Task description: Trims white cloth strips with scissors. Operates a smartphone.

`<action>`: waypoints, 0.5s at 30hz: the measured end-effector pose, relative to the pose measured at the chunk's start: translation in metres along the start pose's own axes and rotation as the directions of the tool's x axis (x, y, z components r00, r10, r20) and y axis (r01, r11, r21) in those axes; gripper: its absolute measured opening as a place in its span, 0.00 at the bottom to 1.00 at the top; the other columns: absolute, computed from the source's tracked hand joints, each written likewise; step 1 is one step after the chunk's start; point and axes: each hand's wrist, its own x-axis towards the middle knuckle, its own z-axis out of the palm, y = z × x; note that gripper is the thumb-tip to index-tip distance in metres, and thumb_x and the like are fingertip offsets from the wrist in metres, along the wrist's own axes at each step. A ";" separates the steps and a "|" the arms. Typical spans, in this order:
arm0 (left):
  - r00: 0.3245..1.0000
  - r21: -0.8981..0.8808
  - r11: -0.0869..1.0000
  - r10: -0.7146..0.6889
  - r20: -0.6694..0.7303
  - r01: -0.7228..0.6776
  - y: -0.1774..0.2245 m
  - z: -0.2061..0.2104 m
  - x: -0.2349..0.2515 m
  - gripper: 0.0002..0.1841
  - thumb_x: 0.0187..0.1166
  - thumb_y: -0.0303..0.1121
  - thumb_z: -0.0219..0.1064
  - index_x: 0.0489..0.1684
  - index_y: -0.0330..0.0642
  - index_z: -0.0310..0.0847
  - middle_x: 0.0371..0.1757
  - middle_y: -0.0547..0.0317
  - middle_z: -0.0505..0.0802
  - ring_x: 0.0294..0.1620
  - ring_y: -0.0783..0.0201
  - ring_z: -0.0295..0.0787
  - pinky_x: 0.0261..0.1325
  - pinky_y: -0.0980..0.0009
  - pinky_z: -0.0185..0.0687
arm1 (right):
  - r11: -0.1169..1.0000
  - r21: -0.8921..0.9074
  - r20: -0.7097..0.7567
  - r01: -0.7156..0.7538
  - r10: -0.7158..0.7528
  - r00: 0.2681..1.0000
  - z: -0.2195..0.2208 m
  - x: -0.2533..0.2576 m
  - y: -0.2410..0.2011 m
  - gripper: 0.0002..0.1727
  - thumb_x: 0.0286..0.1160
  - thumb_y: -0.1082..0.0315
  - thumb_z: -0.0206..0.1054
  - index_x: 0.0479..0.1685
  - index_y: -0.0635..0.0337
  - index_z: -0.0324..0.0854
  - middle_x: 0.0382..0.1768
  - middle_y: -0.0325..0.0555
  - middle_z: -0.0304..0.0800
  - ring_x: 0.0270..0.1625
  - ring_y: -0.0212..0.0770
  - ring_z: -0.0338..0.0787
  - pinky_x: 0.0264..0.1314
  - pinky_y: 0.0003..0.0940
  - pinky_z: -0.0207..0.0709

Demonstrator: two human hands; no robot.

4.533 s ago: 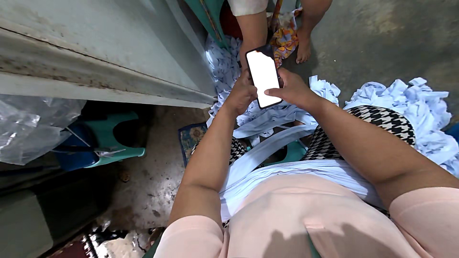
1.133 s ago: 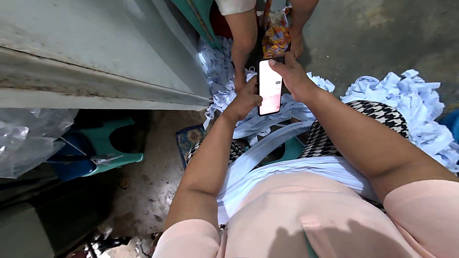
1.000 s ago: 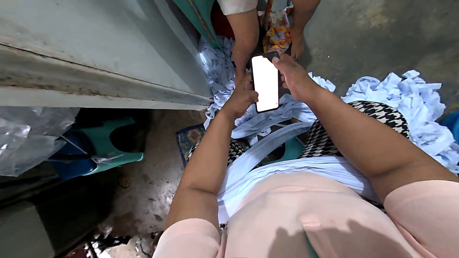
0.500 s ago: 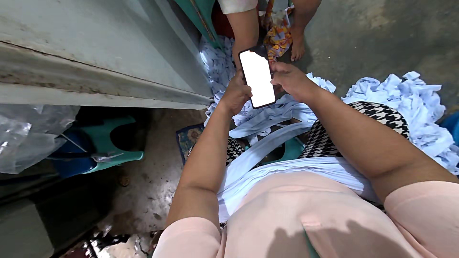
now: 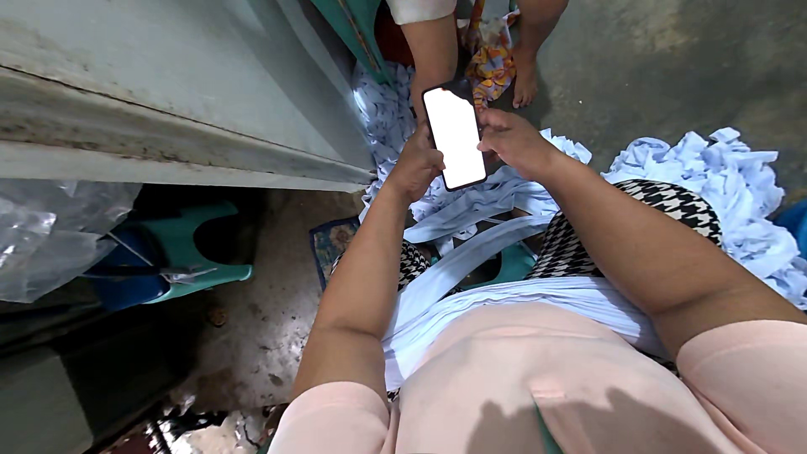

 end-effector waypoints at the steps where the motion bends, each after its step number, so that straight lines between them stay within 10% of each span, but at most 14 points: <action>1: 1.000 0.004 1.000 0.003 -0.004 -0.003 0.000 0.001 0.000 0.41 0.58 0.11 0.55 0.82 0.39 0.55 0.66 0.46 0.86 0.58 0.57 0.89 0.57 0.57 0.88 | 1.000 0.005 0.002 0.001 -0.001 1.000 0.000 0.000 0.000 0.25 0.79 0.75 0.58 0.77 0.61 0.71 0.51 0.53 0.86 0.48 0.42 0.88 0.50 0.42 0.85; 15: 1.000 -0.024 1.000 0.017 -0.005 -0.017 0.001 0.001 0.001 0.39 0.62 0.10 0.52 0.82 0.40 0.55 0.65 0.46 0.86 0.57 0.56 0.89 0.55 0.56 0.89 | 1.000 0.006 0.013 -0.027 0.027 1.000 0.000 0.002 0.002 0.27 0.78 0.75 0.56 0.80 0.58 0.71 0.52 0.54 0.88 0.49 0.44 0.90 0.50 0.42 0.86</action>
